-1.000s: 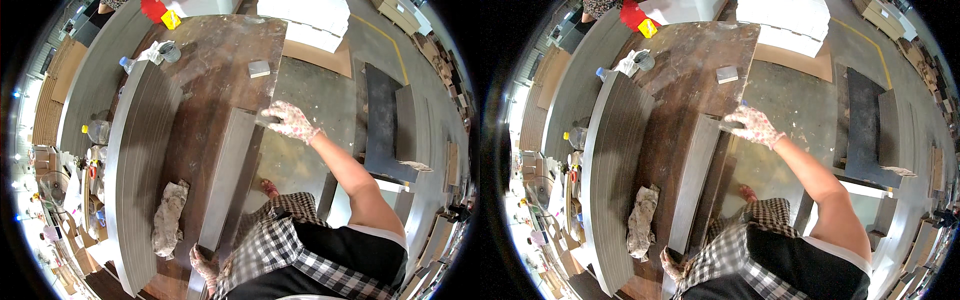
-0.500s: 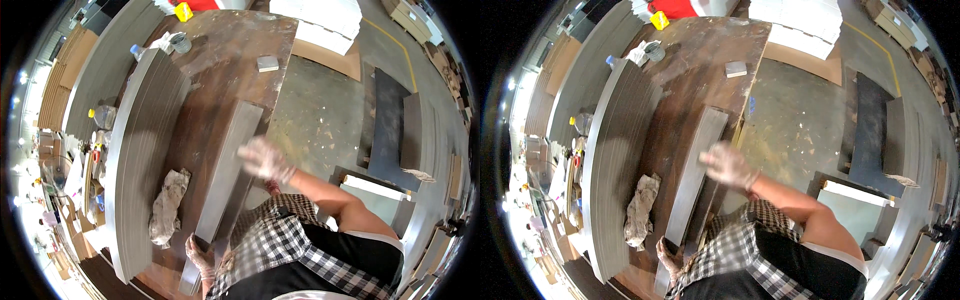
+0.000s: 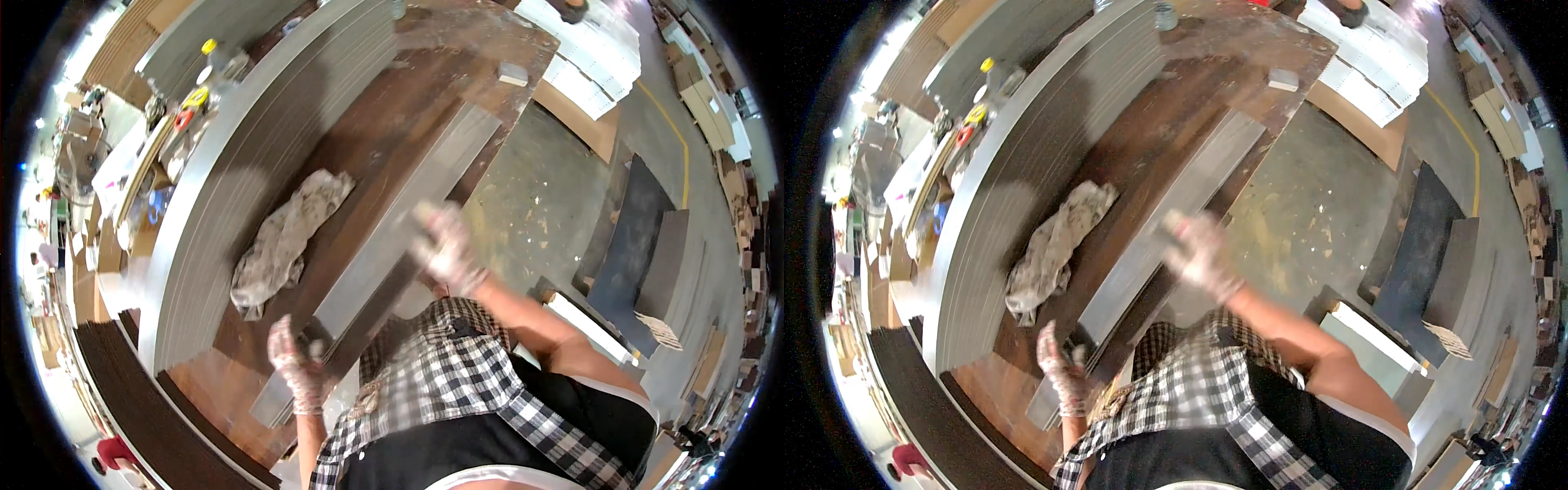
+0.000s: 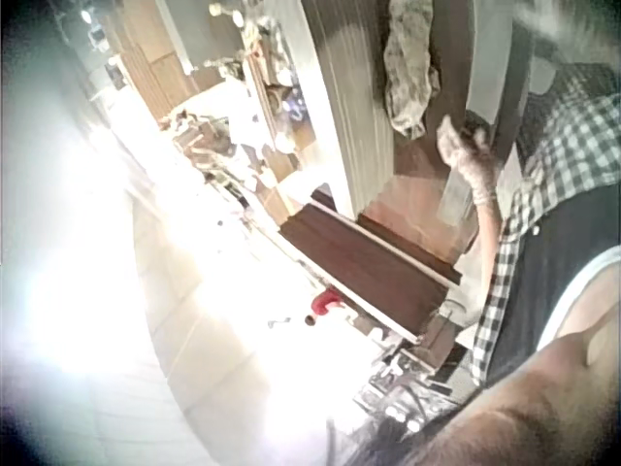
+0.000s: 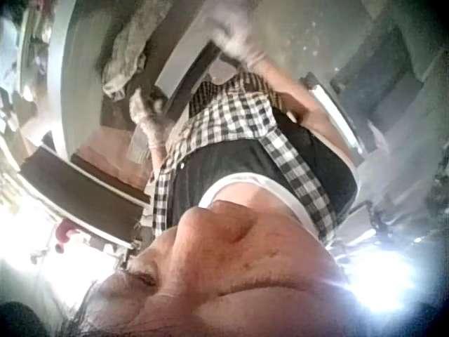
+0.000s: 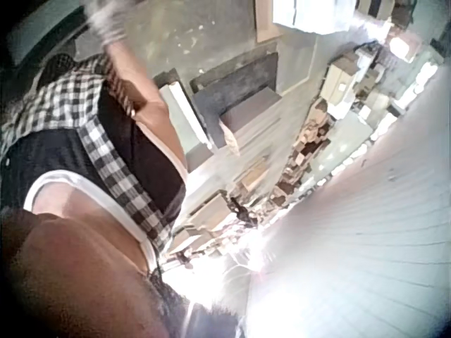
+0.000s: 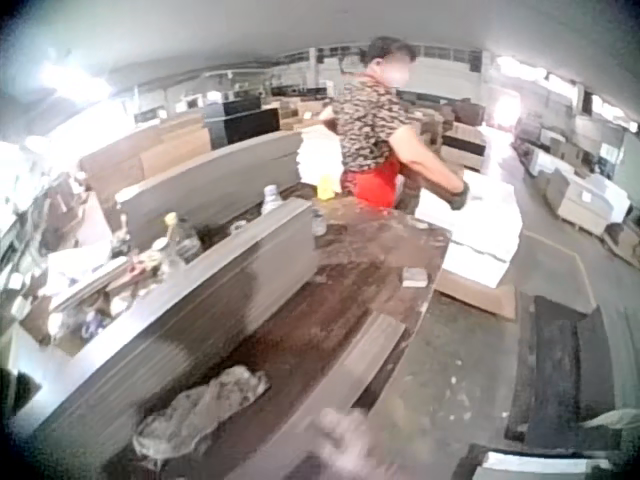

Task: The person polishes a wooden plank using a sanding block by hand and wipes it down with a cloth. The person picks up a plank from a stack, rubs the edges and surface with a sanding block, applies liquid from a bottle to a cloth, and wipes the sanded surfaces.

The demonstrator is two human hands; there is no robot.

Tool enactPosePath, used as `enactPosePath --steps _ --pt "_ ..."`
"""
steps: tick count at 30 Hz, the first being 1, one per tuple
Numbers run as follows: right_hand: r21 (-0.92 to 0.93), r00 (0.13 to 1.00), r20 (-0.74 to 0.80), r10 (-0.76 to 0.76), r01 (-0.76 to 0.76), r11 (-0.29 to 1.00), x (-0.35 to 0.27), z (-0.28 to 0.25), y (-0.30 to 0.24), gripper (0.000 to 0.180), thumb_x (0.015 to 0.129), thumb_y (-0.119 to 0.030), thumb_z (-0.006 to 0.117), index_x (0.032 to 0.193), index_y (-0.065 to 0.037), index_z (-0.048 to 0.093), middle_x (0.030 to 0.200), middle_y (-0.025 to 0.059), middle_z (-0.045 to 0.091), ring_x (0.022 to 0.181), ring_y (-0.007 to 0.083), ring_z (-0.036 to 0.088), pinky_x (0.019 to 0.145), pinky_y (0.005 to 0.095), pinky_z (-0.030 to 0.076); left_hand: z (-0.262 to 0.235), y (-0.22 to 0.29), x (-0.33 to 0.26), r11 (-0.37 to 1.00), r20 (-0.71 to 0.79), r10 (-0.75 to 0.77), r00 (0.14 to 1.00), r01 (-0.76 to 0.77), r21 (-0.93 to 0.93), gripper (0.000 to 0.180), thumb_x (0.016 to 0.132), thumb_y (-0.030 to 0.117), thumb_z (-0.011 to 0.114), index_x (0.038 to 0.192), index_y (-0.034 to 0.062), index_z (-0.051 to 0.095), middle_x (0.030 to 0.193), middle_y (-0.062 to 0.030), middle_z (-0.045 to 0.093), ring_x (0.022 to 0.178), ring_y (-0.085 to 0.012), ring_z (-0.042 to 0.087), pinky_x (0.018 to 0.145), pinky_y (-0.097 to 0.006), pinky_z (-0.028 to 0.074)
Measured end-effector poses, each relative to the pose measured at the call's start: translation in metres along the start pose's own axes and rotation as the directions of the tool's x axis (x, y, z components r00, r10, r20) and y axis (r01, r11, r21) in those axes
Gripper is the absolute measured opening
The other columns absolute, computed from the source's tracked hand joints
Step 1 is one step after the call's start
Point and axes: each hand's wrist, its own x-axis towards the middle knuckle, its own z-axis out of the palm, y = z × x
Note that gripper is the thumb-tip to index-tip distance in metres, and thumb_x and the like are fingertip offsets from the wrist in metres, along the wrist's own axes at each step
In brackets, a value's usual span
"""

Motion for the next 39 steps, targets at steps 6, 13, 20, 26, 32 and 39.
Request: enactPosePath --steps 6,13,20,26,32,39 --pt "-0.08 0.995 0.017 0.097 -0.096 0.992 -0.037 0.027 -0.036 0.058 0.082 -0.022 0.072 0.135 -0.009 0.051 0.113 0.0145 0.059 0.104 0.0324 0.056 0.091 0.0445 0.048 -0.066 -0.14 -0.115 0.903 -0.138 -0.398 0.907 0.414 0.115 0.032 0.087 0.013 0.066 0.119 0.006 0.065 0.122 -0.018 0.061 0.116 -0.0359 0.055 0.101 -0.046 0.042" --pt "0.071 0.95 0.068 -0.304 0.299 0.952 -0.078 0.091 -0.146 0.05 0.075 -0.013 0.073 0.123 -0.008 0.06 0.111 0.0095 0.062 0.101 0.0315 0.058 0.09 0.0444 0.047 -0.069 -0.185 -0.144 0.9 -0.018 -0.436 0.9 0.436 -0.002 0.019 0.088 0.012 0.067 0.107 0.0109 0.071 0.109 -0.0107 0.065 0.105 -0.0305 0.057 0.095 -0.041 0.044" --pt "0.143 0.749 0.316 -0.583 0.57 0.809 -0.113 0.199 -0.194 0.045 0.074 -0.026 0.074 0.117 -0.017 0.066 0.102 0.0067 0.062 0.089 0.0272 0.059 0.075 0.0411 0.05 -0.025 -0.28 -0.159 0.354 0.325 -0.633 0.703 0.636 -0.686 0.016 0.087 0.014 0.069 0.097 0.0009 0.071 0.08 -0.0017 0.065 0.071 -0.009 0.057 0.061 -0.024 0.047" --pt "0.446 0.391 0.408 -0.825 0.703 0.554 -0.145 0.298 -0.327 0.031 0.085 -0.015 0.058 0.115 -0.016 0.065 0.113 0.0069 0.065 0.095 0.0252 0.061 0.074 0.0397 0.051 -0.032 -0.309 -0.171 0.22 0.46 -0.504 0.731 0.624 -0.75 0.012 0.087 0.013 0.072 0.09 0.0013 0.072 0.075 0.0002 0.065 0.065 -0.009 0.058 0.058 -0.024 0.047" --pt "0.515 0.295 0.417 -0.86 0.703 0.491 -0.144 0.286 -0.338 0.032 0.086 -0.018 0.054 0.116 -0.02 0.064 0.115 0.0064 0.063 0.097 0.0258 0.06 0.074 0.0427 0.05 -0.047 -0.287 -0.169 0.326 0.431 -0.543 0.72 0.654 -0.683 0.015 0.085 0.015 0.073 0.079 0.0021 0.067 0.07 0.0006 0.062 0.064 -0.0082 0.055 0.057 -0.026 0.045" --pt "0.078 0.77 0.471 -0.431 0.45 0.89 -0.068 0.148 -0.147 0.029 0.083 -0.017 0.067 0.111 -0.016 0.066 0.095 0.009 0.066 0.092 0.028 0.062 0.08 0.0426 0.051 -0.023 -0.278 -0.164 0.275 0.408 -0.578 0.706 0.64 -0.718 0.013 0.085 0.013 0.071 0.088 0.0004 0.07 0.075 0.0011 0.063 0.067 -0.0081 0.056 0.061 -0.024 0.046"
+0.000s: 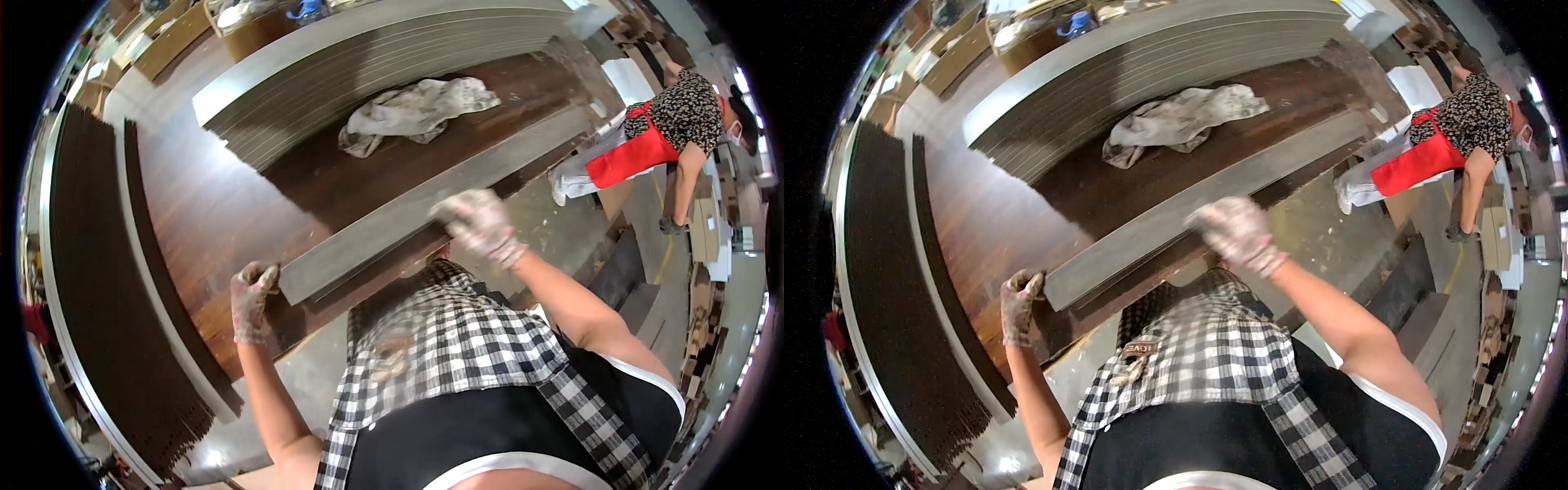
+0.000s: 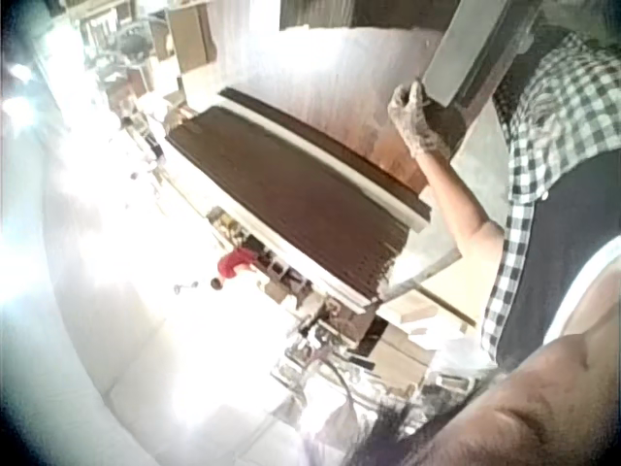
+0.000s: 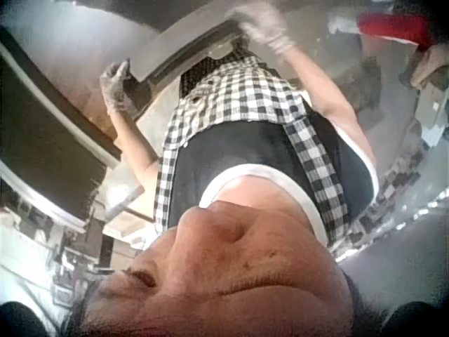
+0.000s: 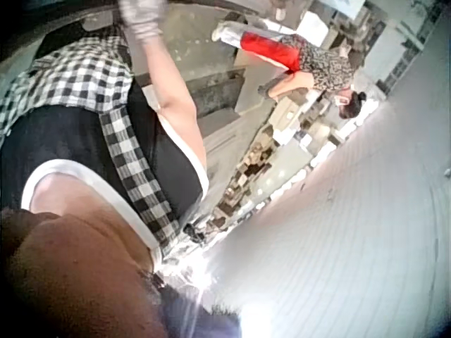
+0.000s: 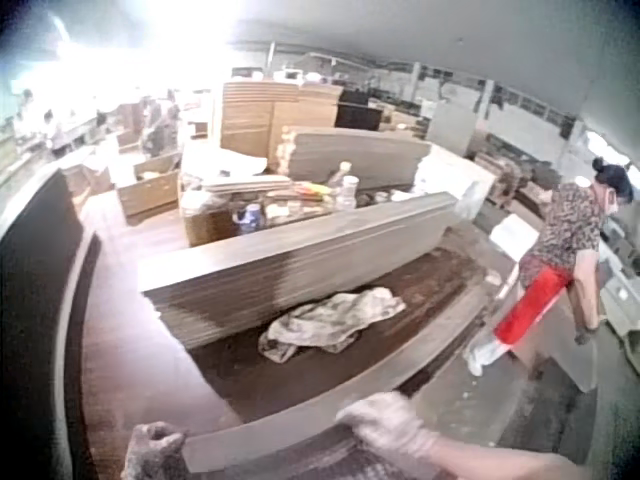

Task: The person polishes a wooden plank using a sanding block by hand and wipes it down with a cloth. The person picks up a plank from a stack, rubs the edges and surface with a sanding block, applies liquid from a bottle to a cloth, and wipes the sanded surfaces.

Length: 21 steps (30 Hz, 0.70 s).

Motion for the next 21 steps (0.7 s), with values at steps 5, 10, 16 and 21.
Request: enactPosePath --steps 5,10,16,21 --pt "-0.061 0.754 -0.515 0.407 -0.506 0.86 -0.052 -0.022 0.085 0.045 0.077 -0.01 0.073 0.12 -0.005 0.06 0.106 0.0159 0.061 0.1 0.0333 0.059 0.093 0.0434 0.047 0.01 -0.003 0.008 0.998 0.021 0.065 0.998 -0.065 -0.009 0.013 0.087 0.013 0.072 0.091 0.0012 0.071 0.077 0.0021 0.064 0.068 -0.0075 0.057 0.062 -0.023 0.046" --pt "-0.021 0.945 -0.219 0.244 -0.254 0.967 -0.021 0.022 0.01 0.047 0.083 -0.028 0.066 0.126 -0.008 0.06 0.108 0.0175 0.061 0.105 0.0345 0.055 0.095 0.0461 0.046 0.02 0.014 0.003 0.999 0.022 -0.015 1.0 0.016 -0.034 0.015 0.087 0.013 0.074 0.097 0.0017 0.073 0.082 0.0015 0.068 0.07 -0.0075 0.059 0.063 -0.023 0.048" --pt "0.045 0.918 -0.143 0.37 -0.367 0.929 -0.02 -0.009 0.032 0.045 0.082 -0.03 0.067 0.121 -0.008 0.064 0.107 0.0152 0.063 0.101 0.0336 0.057 0.093 0.0457 0.048 0.03 0.033 -0.01 0.996 -0.076 -0.068 0.995 0.064 -0.054 0.017 0.086 0.015 0.077 0.096 0.0024 0.073 0.081 0.0015 0.067 0.069 -0.007 0.058 0.062 -0.023 0.048" --pt "0.068 0.945 -0.057 0.323 -0.319 0.945 -0.032 0.003 0.015 0.046 0.082 -0.031 0.068 0.121 -0.009 0.064 0.111 0.017 0.058 0.103 0.0329 0.056 0.089 0.0463 0.049 0.029 0.036 -0.006 0.998 -0.012 -0.049 0.999 0.048 -0.029 0.015 0.089 0.016 0.074 0.096 0.0038 0.074 0.083 0.0034 0.068 0.071 -0.0064 0.058 0.065 -0.023 0.046"
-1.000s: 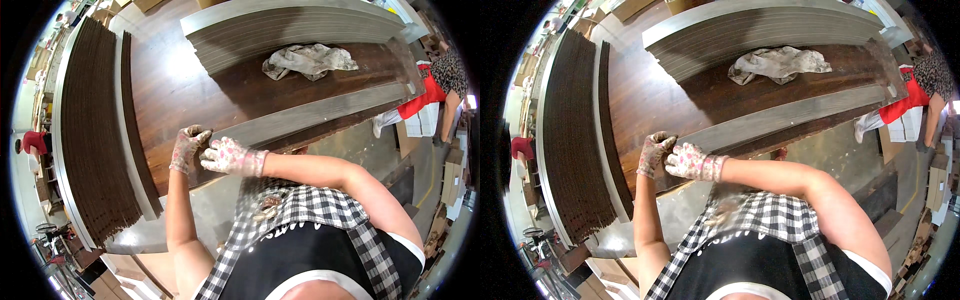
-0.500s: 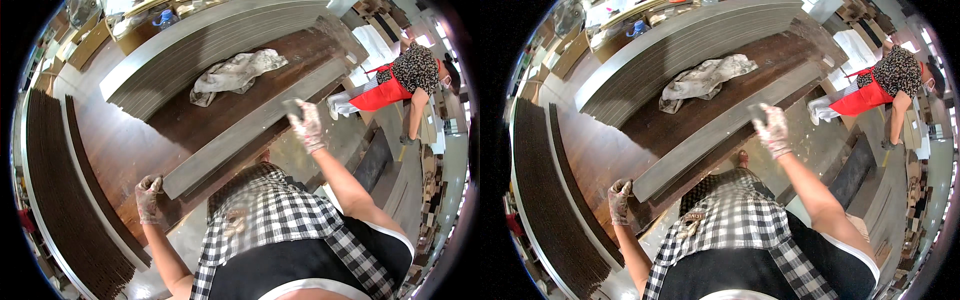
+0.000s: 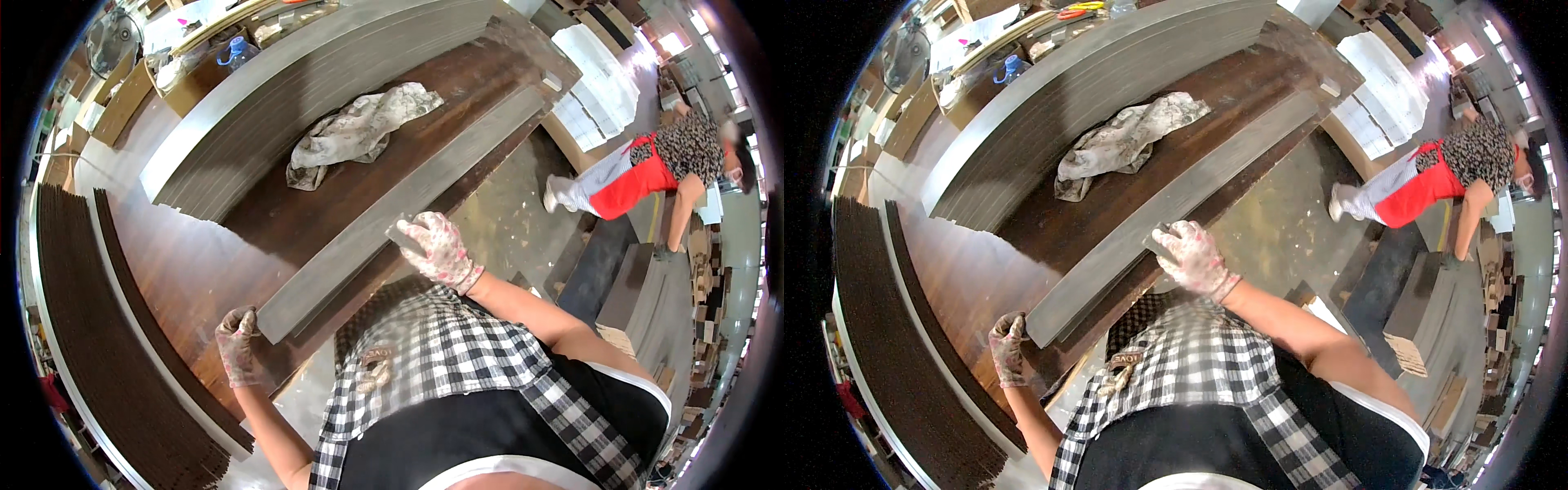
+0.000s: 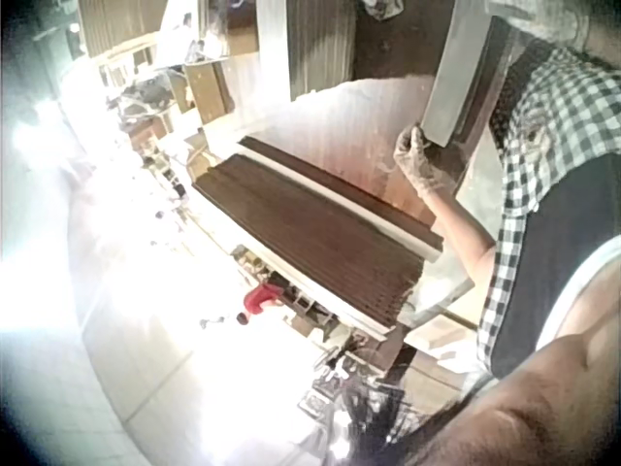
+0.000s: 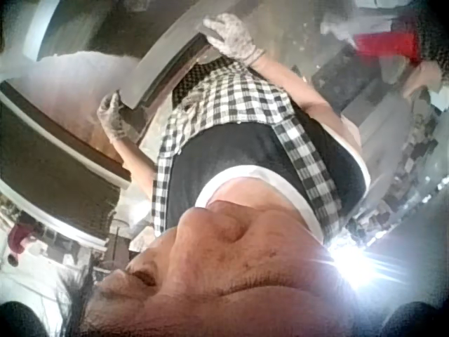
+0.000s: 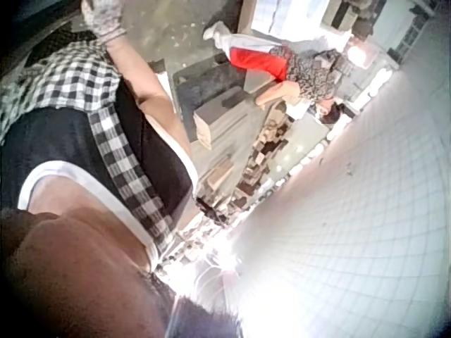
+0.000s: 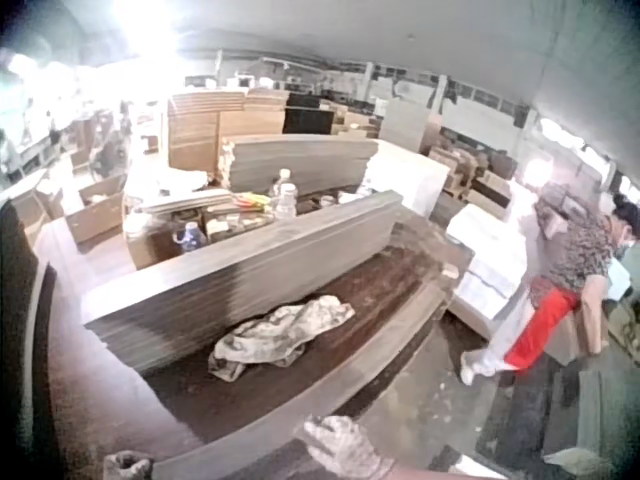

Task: The person polishes a wooden plank using a sanding block by hand and wipes it down with a cloth. The person picks up a plank from a stack, rubs the edges and surface with a sanding block, applies liquid from a bottle to a cloth, and wipes the sanded surfaces.

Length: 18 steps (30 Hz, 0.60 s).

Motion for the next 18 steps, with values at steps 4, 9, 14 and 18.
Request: enactPosePath --steps 4,9,14,18 --pt "-0.128 0.984 -0.116 0.132 -0.146 0.981 0.01 -0.023 0.034 0.046 0.076 -0.021 0.073 0.118 -0.004 0.063 0.104 0.018 0.057 0.097 0.0356 0.056 0.084 0.0435 0.05 0.006 -0.003 0.003 1.0 -0.053 0.008 0.999 -0.007 0.013 0.014 0.089 0.017 0.074 0.096 0.004 0.074 0.082 0.0041 0.067 0.071 -0.0056 0.057 0.064 -0.022 0.045" --pt "-0.025 1.0 -0.001 -0.028 0.028 0.999 0.007 -0.008 -0.023 0.045 0.079 -0.029 0.07 0.116 -0.005 0.063 0.112 0.0204 0.061 0.104 0.0357 0.058 0.09 0.0412 0.05 0.003 -0.001 0.004 1.0 -0.008 0.021 1.0 -0.021 0.019 0.015 0.089 0.017 0.074 0.096 0.0041 0.074 0.081 0.0048 0.066 0.071 -0.0047 0.056 0.064 -0.022 0.044" --pt "-0.154 0.952 -0.165 0.258 -0.283 0.947 0.038 -0.046 0.033 0.036 0.081 -0.029 0.069 0.109 -0.006 0.065 0.091 0.0148 0.06 0.091 0.0315 0.06 0.081 0.0426 0.051 -0.007 -0.011 -0.002 1.0 -0.045 0.013 0.999 -0.013 0.001 0.014 0.09 0.017 0.073 0.097 0.0051 0.074 0.081 0.0035 0.067 0.069 -0.0056 0.057 0.06 -0.023 0.047" --pt "-0.284 0.979 -0.197 0.054 -0.11 0.953 0.044 -0.023 0.046 0.041 0.082 -0.031 0.066 0.114 -0.004 0.062 0.096 0.0144 0.061 0.093 0.0298 0.06 0.081 0.0406 0.05 -0.005 -0.005 0.001 0.999 -0.045 0.019 0.999 -0.018 0.03 0.014 0.09 0.017 0.072 0.097 0.0052 0.074 0.08 0.0028 0.067 0.068 -0.0061 0.057 0.058 -0.024 0.048"
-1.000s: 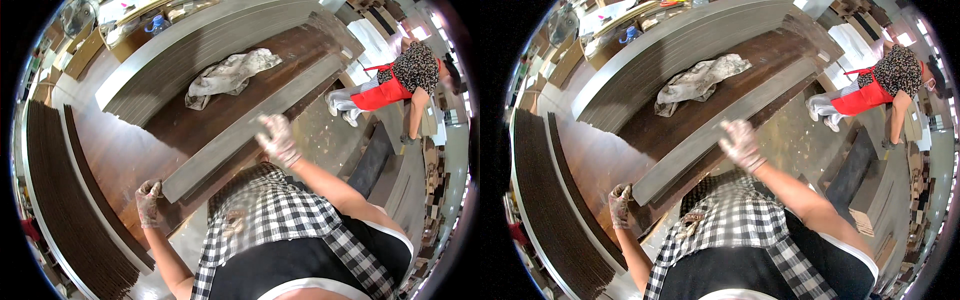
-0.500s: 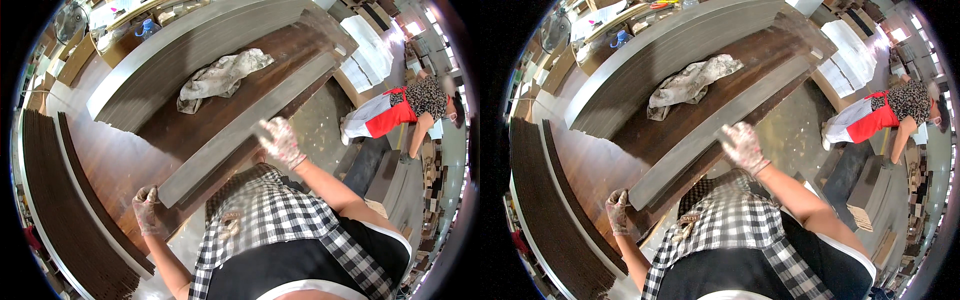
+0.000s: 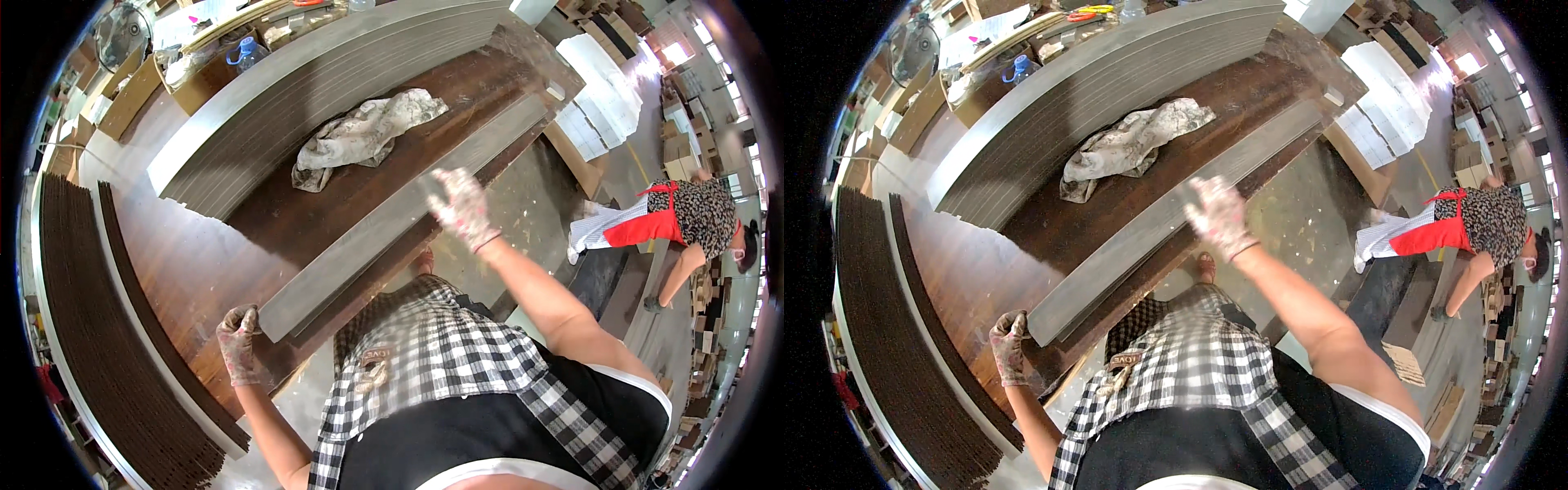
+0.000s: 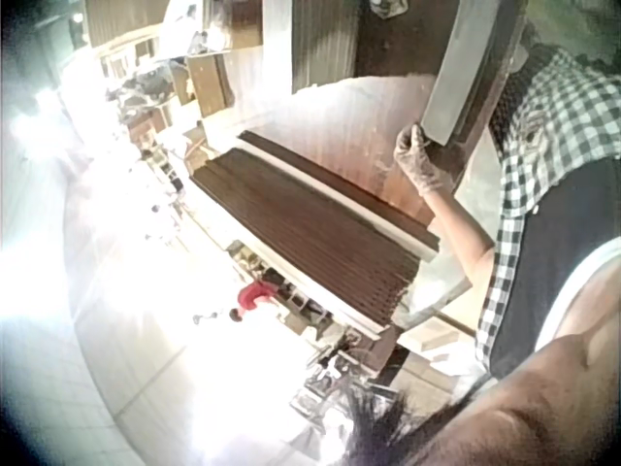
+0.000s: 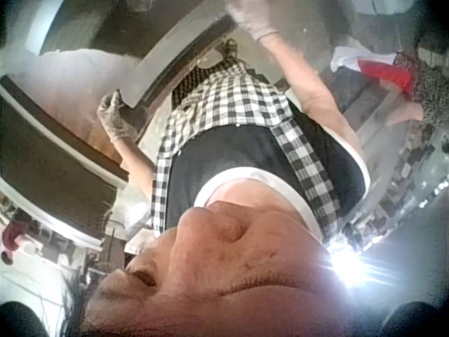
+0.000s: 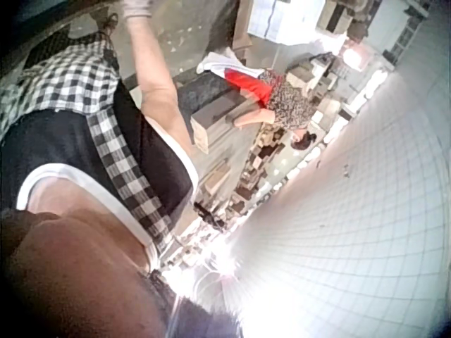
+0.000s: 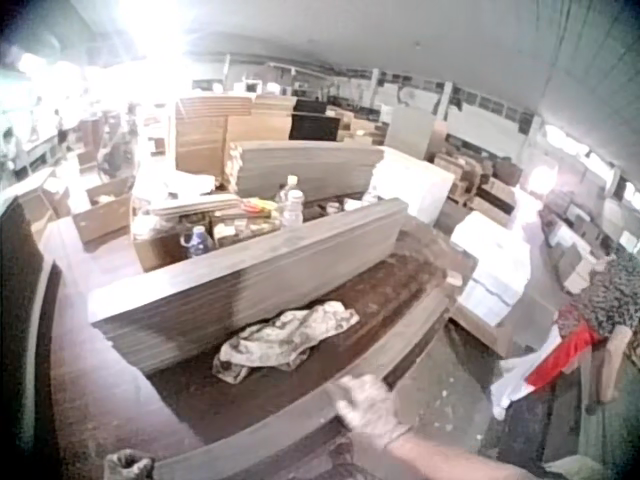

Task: The person polishes a wooden plank using a sanding block by hand and wipes it down with a cloth. The person picks up a plank from a stack, rubs the edges and surface with a sanding block, applies liquid from a bottle to a cloth, and wipes the sanded surfaces.

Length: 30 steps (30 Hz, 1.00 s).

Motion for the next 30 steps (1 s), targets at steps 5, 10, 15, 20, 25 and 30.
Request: enactPosePath --steps 5,10,15,20,25,30 --pt "0.216 0.967 0.107 -0.231 0.204 0.955 -0.03 0.018 -0.082 0.051 0.082 -0.032 0.069 0.128 -0.011 0.059 0.11 0.0193 0.062 0.109 0.0352 0.058 0.096 0.0483 0.046 0.007 0.005 0.0 1.0 -0.006 0.023 1.0 -0.023 0.021 0.015 0.09 0.017 0.072 0.097 0.0045 0.073 0.081 0.0033 0.067 0.07 -0.0058 0.058 0.059 -0.024 0.048" --pt "0.229 0.992 0.08 0.101 -0.117 0.966 0.002 -0.003 -0.017 0.043 0.081 -0.025 0.068 0.119 -0.004 0.061 0.098 0.0177 0.063 0.096 0.0351 0.06 0.089 0.0468 0.049 0.007 0.008 -0.006 0.999 -0.023 -0.034 0.999 0.033 -0.005 0.013 0.09 0.015 0.072 0.097 0.004 0.073 0.082 0.0045 0.066 0.07 -0.0053 0.057 0.063 -0.022 0.046" --pt "0.233 0.981 0.121 -0.154 0.123 0.965 -0.024 0.006 -0.055 0.045 0.081 -0.026 0.07 0.122 -0.009 0.062 0.11 0.018 0.063 0.108 0.0343 0.059 0.098 0.0448 0.047 0.011 0.011 -0.001 1.0 -0.025 0.003 1.0 -0.004 -0.012 0.011 0.089 0.013 0.072 0.095 0.0034 0.073 0.081 0.0045 0.066 0.069 -0.0051 0.055 0.063 -0.022 0.044" --pt "0.047 0.985 0.006 0.17 -0.171 0.984 0.014 -0.011 0.031 0.041 0.08 -0.026 0.07 0.116 -0.007 0.062 0.103 0.0155 0.063 0.098 0.0325 0.06 0.086 0.0427 0.049 0.011 0.0 0.005 0.999 -0.036 -0.018 0.999 0.016 -0.051 0.011 0.087 0.011 0.072 0.094 0.0026 0.073 0.08 0.0033 0.065 0.07 -0.0058 0.055 0.063 -0.022 0.044" --pt "0.068 0.993 0.062 -0.101 0.096 0.993 -0.003 0.003 -0.049 0.041 0.081 -0.025 0.069 0.118 -0.007 0.063 0.108 0.0168 0.064 0.102 0.0335 0.06 0.089 0.0409 0.05 0.003 -0.005 0.005 1.0 -0.011 0.02 1.0 -0.02 0.007 0.014 0.085 0.013 0.074 0.09 0.0011 0.071 0.077 0.0011 0.065 0.069 -0.0085 0.056 0.061 -0.024 0.045" --pt "0.481 0.78 0.212 -0.588 0.441 0.758 -0.029 0.036 -0.205 0.043 0.079 -0.021 0.068 0.12 -0.01 0.063 0.11 0.0155 0.064 0.102 0.0306 0.06 0.086 0.0438 0.05 -0.01 0.006 0.01 0.998 0.141 0.003 0.99 -0.012 0.068 0.016 0.082 0.014 0.075 0.084 0.0001 0.069 0.073 -0.0006 0.064 0.068 -0.0099 0.058 0.06 -0.026 0.047"
